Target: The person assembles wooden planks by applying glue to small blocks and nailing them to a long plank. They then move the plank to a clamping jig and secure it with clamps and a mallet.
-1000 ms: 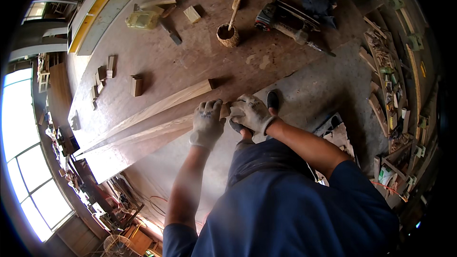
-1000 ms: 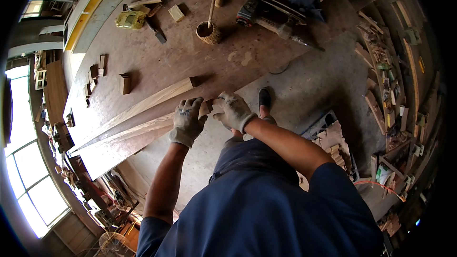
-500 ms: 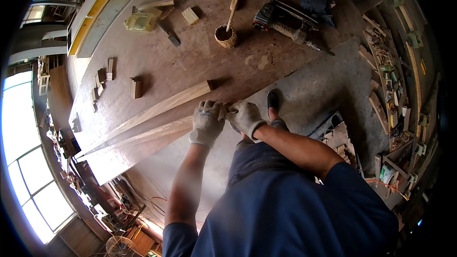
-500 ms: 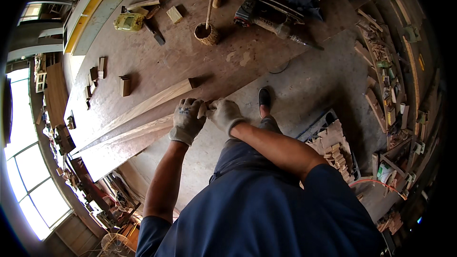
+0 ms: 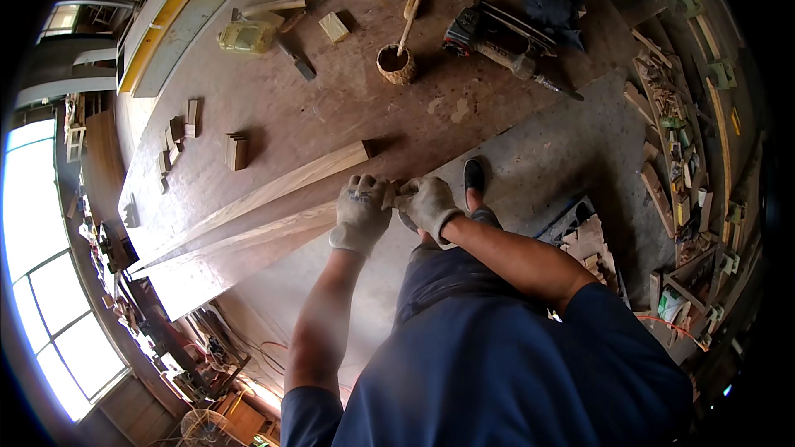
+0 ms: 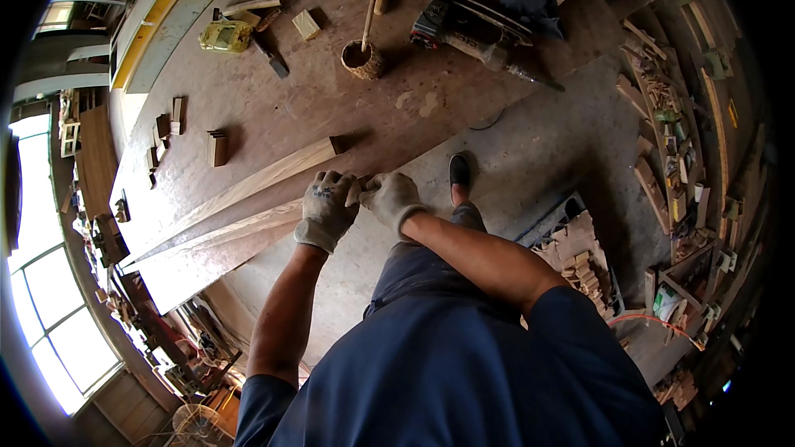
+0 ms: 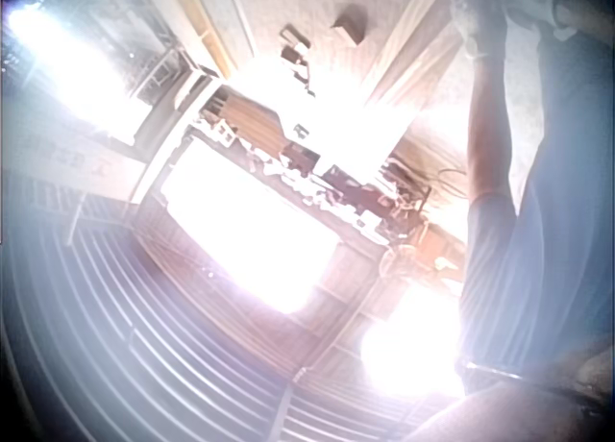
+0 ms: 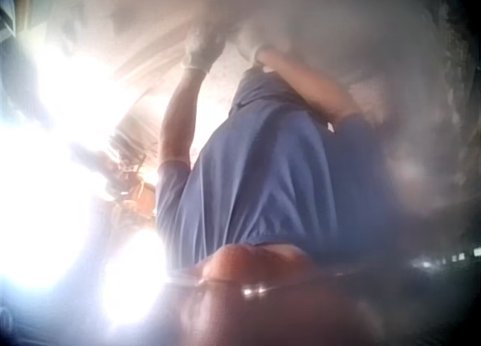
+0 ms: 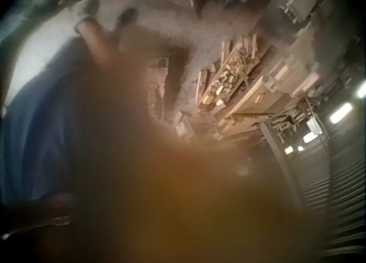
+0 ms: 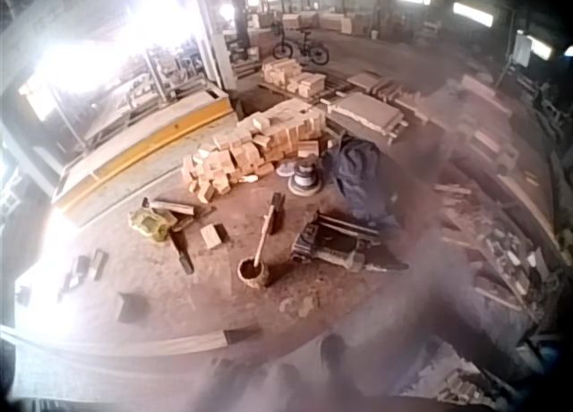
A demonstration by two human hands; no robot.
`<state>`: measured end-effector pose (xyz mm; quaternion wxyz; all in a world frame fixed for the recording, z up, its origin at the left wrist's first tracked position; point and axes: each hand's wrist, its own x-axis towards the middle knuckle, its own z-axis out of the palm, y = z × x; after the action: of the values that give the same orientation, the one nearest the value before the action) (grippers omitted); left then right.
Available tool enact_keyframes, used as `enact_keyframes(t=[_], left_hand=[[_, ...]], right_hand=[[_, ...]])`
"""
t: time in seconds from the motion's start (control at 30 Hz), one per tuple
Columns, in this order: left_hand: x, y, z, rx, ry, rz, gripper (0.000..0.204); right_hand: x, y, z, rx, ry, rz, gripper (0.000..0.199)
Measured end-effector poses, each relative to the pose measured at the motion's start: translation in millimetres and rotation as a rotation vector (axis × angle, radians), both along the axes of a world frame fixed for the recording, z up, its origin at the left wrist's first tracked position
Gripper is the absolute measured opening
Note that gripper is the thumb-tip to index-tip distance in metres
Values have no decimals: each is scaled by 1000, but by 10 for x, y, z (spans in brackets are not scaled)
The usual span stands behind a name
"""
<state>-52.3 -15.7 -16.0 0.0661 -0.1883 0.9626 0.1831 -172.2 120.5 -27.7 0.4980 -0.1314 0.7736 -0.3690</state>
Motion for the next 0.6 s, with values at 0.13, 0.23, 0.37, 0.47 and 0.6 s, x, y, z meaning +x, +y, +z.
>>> enact_keyframes(t=[0.13, 0.23, 0.37, 0.47, 0.6], left_hand=[[-65, -7, 52, -3, 2, -44, 34], [-50, -12, 40, 3, -18, -55, 31], [-41, -19, 4, 30, 16, -46, 31], [-54, -22, 0, 14, -9, -46, 34], [-30, -8, 34, 35, -44, -15, 37]], right_hand=[[17, 3, -79, -26, -16, -55, 31], [51, 10, -122, -59, -4, -50, 33], [-3, 15, -127, -27, -23, -22, 44], [-155, 43, -13, -71, 100, 28, 29], [-797, 106, 29, -209, 374, -1, 18]])
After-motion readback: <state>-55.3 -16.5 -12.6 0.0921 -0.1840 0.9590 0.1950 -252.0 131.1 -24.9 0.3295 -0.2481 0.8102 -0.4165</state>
